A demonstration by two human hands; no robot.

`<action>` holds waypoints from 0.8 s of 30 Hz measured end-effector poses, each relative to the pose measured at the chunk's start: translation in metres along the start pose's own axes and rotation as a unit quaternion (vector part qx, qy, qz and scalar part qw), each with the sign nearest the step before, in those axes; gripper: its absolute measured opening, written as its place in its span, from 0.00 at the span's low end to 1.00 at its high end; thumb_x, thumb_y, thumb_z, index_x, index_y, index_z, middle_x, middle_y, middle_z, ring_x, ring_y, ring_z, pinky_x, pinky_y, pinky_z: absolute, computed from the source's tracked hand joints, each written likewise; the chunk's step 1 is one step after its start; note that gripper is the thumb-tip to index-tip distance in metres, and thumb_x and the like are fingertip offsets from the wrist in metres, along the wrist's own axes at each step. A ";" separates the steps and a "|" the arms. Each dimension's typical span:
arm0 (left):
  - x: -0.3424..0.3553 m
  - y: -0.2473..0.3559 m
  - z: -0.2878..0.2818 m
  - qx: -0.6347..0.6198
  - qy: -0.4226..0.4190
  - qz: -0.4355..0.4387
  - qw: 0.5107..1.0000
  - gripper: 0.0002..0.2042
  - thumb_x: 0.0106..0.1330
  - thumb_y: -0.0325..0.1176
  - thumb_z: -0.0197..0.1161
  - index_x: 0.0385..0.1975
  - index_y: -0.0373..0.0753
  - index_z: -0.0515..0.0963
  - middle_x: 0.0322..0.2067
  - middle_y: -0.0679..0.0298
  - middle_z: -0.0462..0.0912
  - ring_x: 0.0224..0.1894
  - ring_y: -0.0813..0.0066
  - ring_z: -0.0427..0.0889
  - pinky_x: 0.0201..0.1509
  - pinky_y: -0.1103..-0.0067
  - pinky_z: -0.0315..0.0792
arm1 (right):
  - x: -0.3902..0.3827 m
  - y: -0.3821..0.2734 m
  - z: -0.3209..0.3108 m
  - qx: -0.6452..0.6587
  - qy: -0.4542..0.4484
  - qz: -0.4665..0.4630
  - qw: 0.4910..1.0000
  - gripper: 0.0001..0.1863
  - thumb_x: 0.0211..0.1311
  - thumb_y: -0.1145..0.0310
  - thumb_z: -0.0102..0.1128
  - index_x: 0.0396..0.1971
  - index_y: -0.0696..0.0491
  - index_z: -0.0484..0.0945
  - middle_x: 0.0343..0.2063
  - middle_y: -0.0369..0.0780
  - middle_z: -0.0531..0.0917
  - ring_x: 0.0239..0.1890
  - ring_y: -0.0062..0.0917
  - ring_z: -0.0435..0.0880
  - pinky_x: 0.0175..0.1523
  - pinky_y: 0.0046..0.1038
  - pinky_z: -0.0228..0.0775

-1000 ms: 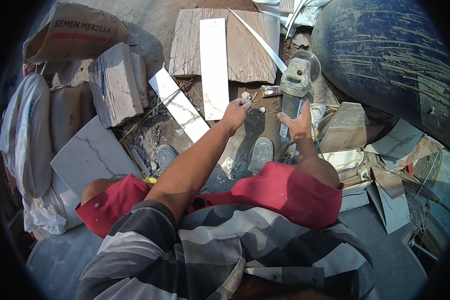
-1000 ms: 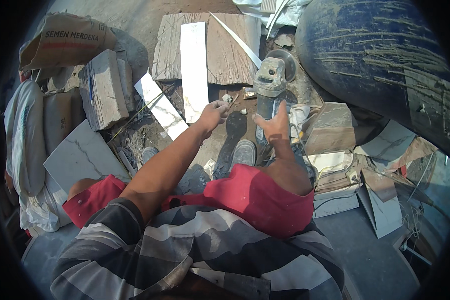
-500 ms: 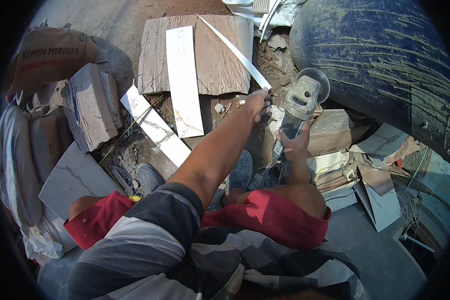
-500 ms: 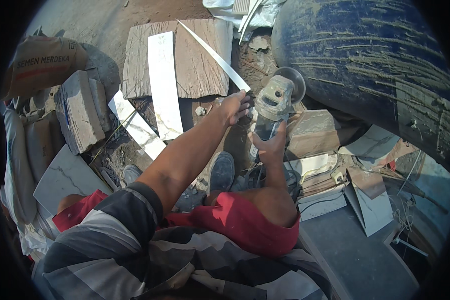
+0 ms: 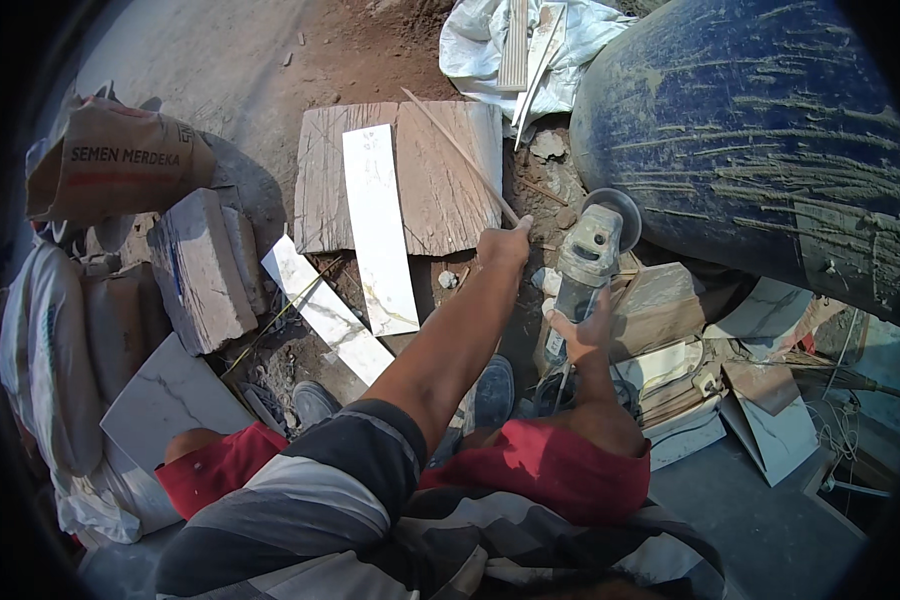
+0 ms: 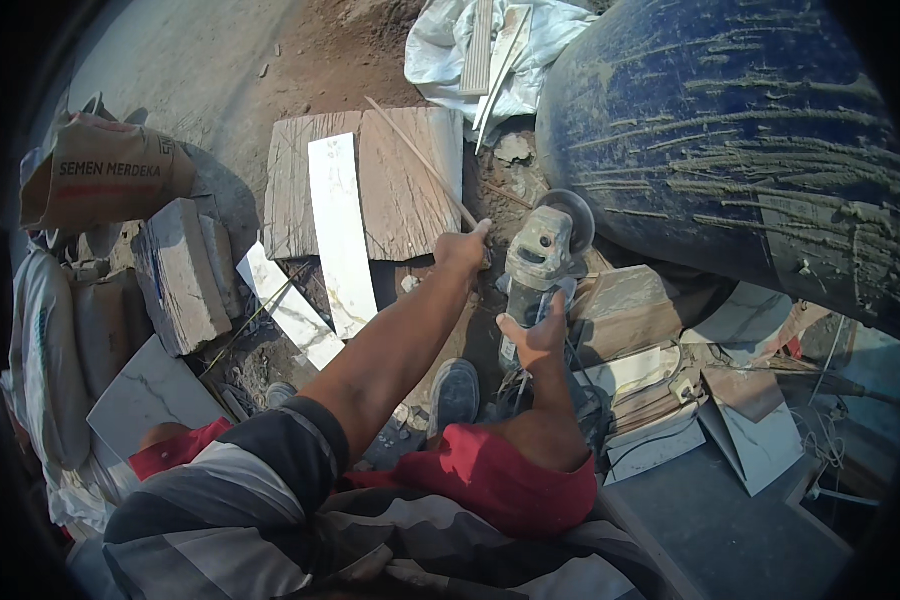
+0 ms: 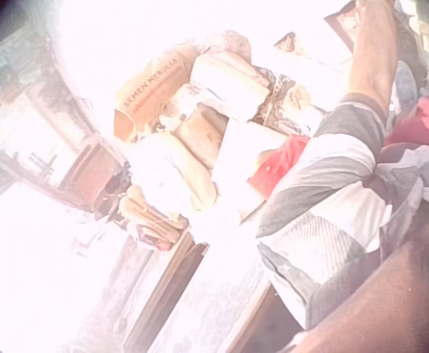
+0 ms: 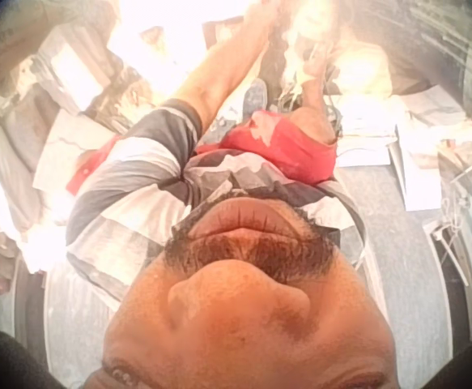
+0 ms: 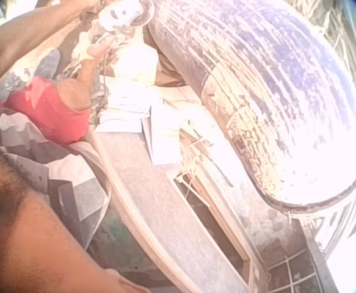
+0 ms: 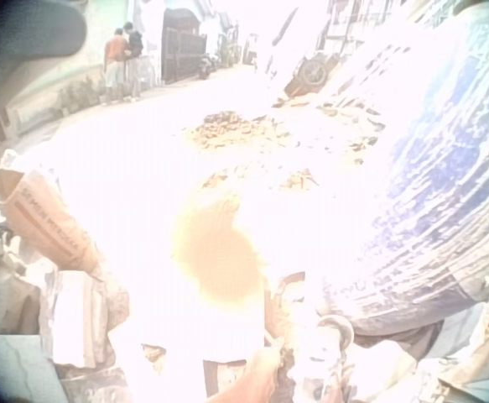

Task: The person measures and marks a tile using a measuring tape and a pen, then cuts the tile using an angle grinder.

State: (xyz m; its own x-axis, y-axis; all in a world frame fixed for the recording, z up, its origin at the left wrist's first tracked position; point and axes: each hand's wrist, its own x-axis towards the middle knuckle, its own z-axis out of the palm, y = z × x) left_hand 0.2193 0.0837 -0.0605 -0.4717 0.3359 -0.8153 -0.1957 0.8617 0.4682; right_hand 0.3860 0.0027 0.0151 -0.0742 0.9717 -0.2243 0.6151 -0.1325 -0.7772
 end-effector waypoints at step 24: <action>0.090 -0.029 -0.230 -0.008 0.202 0.230 0.952 0.21 0.67 0.35 0.59 0.53 0.26 0.71 0.47 0.47 0.81 0.47 0.61 0.82 0.51 0.71 0.74 | -0.011 0.032 0.010 0.043 -0.015 0.007 0.999 0.40 0.49 0.76 0.74 0.63 0.58 0.63 0.54 0.42 0.75 0.54 0.28 0.75 0.61 0.30 0.67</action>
State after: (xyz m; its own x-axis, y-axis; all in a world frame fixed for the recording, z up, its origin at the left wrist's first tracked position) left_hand -0.0153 0.0014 -0.0688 -0.8019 0.5002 -0.3267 0.0995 0.6510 0.7526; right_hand 0.3989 -0.0142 -0.0135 -0.0905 0.9632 -0.2532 0.5462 -0.1646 -0.8213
